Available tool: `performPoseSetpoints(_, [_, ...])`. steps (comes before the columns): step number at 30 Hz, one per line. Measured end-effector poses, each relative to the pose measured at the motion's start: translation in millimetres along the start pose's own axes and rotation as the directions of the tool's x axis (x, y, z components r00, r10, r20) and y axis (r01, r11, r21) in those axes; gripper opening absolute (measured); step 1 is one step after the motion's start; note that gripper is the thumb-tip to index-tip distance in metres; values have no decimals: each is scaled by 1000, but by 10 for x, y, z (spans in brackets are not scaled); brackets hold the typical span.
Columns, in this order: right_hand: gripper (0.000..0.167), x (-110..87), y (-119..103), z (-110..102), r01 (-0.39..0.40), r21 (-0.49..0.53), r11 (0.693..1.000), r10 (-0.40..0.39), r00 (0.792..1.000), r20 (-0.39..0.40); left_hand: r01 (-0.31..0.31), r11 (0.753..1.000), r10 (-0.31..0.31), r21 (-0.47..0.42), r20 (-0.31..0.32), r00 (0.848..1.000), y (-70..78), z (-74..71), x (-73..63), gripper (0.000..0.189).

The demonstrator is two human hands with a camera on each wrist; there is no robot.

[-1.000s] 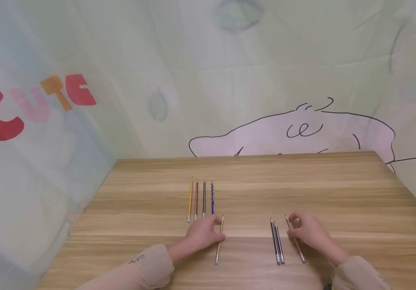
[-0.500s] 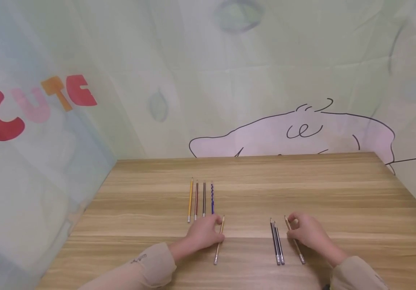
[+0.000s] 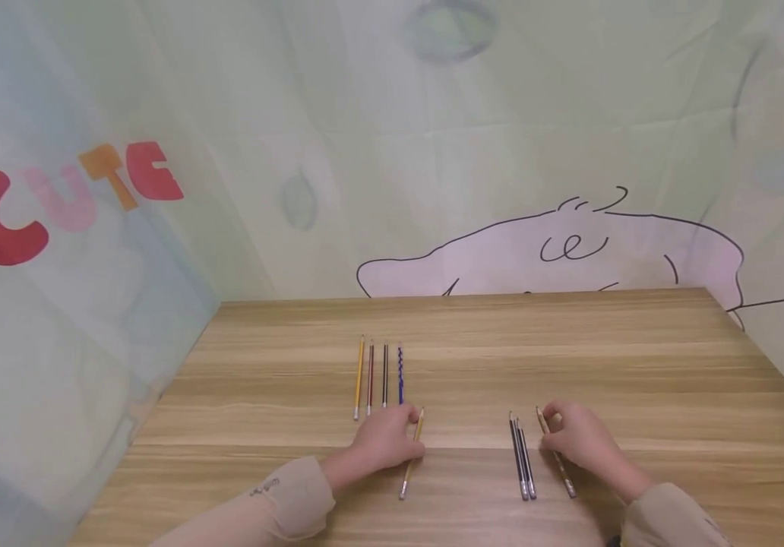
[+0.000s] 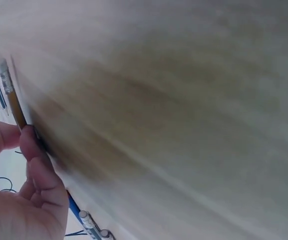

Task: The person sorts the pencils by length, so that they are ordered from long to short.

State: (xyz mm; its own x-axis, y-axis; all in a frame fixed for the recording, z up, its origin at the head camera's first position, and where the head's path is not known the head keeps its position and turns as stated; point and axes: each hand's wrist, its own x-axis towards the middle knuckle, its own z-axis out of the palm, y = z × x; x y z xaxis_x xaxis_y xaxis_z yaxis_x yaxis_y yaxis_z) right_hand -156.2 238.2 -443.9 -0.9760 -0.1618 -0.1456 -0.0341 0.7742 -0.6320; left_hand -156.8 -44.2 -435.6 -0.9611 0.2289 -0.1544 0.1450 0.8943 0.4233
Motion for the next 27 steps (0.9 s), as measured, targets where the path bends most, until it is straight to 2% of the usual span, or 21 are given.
performPoseSetpoints(5, [43,2,5,-10,-3,23,1000,2,1000,12,-5,1000,5,-15,2,1000,-10,-3,-10,43])
performPoseSetpoints(13, [44,7,54,-27,-7,68,998,5,1000,29,-41,998,39,-56,-29,999,-68,5,-1,47])
performPoseSetpoints(20, [36,0,38,-73,9,109,994,-11,1000,19,-106,986,96,-125,-88,992,-94,-22,16,51])
performPoseSetpoints(27, [35,20,-36,-153,-2,146,989,0,1000,12,-170,974,140,-150,-193,971,-86,-65,30,49])
